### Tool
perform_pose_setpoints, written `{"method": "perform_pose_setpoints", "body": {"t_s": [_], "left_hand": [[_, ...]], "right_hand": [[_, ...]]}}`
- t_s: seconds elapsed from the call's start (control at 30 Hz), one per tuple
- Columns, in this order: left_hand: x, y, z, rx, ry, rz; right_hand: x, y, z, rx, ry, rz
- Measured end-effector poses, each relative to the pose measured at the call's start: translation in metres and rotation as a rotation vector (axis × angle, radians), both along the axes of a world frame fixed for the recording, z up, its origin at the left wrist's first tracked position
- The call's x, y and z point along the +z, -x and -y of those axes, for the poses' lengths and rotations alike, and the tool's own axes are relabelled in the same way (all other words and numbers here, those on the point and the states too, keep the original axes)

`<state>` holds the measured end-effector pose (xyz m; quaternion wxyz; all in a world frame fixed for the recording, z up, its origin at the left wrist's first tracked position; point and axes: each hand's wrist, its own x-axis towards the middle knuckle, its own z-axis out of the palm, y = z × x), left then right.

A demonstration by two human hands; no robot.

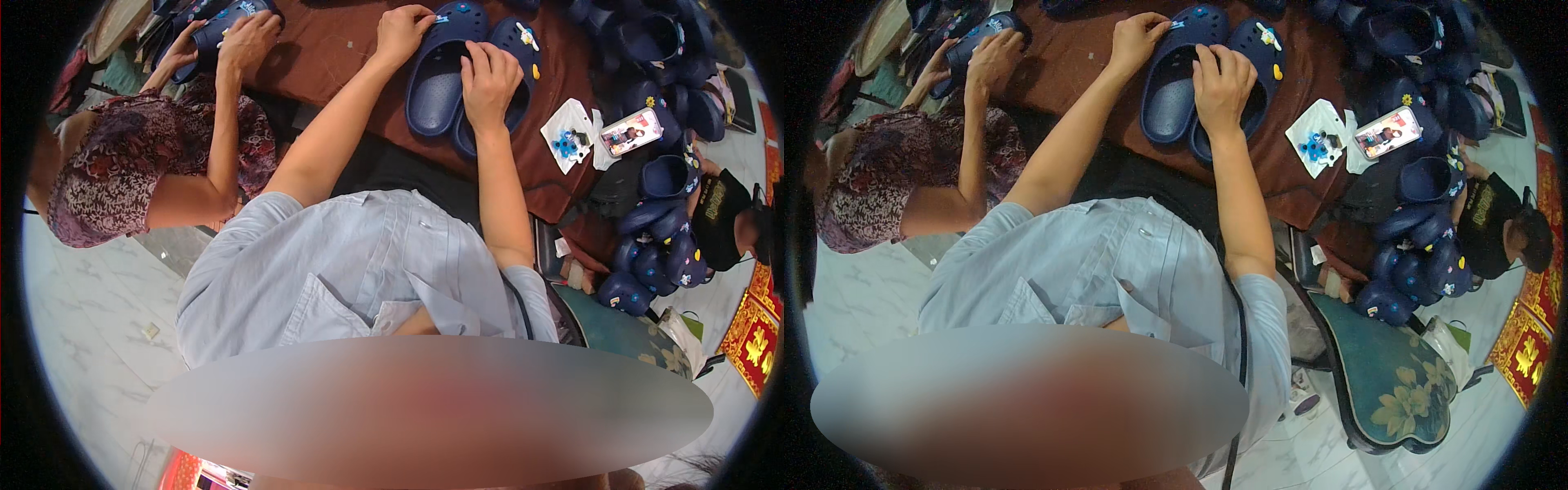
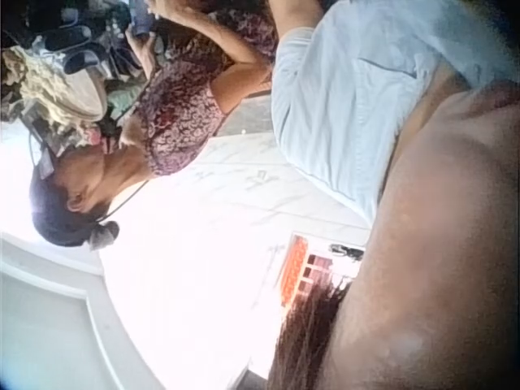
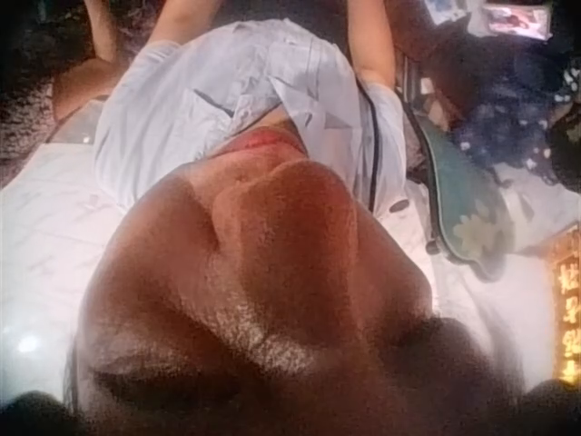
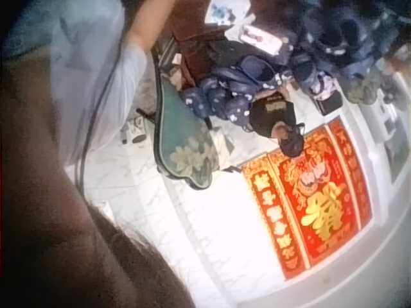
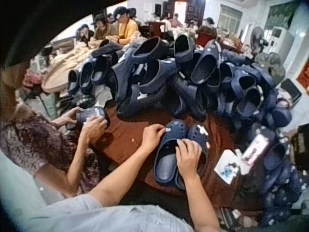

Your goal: Attaching charms and labels to rubber shoes.

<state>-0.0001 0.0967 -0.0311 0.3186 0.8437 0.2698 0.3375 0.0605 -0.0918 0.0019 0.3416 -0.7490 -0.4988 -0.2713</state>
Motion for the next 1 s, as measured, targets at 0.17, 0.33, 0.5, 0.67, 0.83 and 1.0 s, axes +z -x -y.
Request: {"method": "perform_pose_setpoints", "body": {"t_s": [0.17, 0.33, 0.5, 0.67, 0.83, 1.0], "left_hand": [[-0.009, 0.005, -0.010, -0.024, -0.299, 0.116], [-0.003, 0.009, -0.004, -0.098, -0.382, 0.074], [-0.002, 0.015, 0.000, -0.141, -0.328, 0.038], [0.005, 0.019, 0.002, -0.152, -0.395, -0.032], [0.023, 0.023, 0.006, -0.271, -0.488, -0.153], [0.029, 0.020, -0.010, -0.362, -0.670, -0.267]], "right_hand": [[0.001, 0.001, -0.001, 0.018, -0.002, -0.001], [-0.002, 0.000, 0.001, 0.007, 0.003, 0.007], [-0.002, 0.000, -0.001, 0.014, -0.018, 0.004], [-0.002, 0.000, 0.000, 0.016, -0.011, 0.020], [-0.001, 0.000, 0.002, 0.010, -0.006, 0.004], [-0.003, 0.002, -0.004, 0.030, -0.022, 0.006]]}}
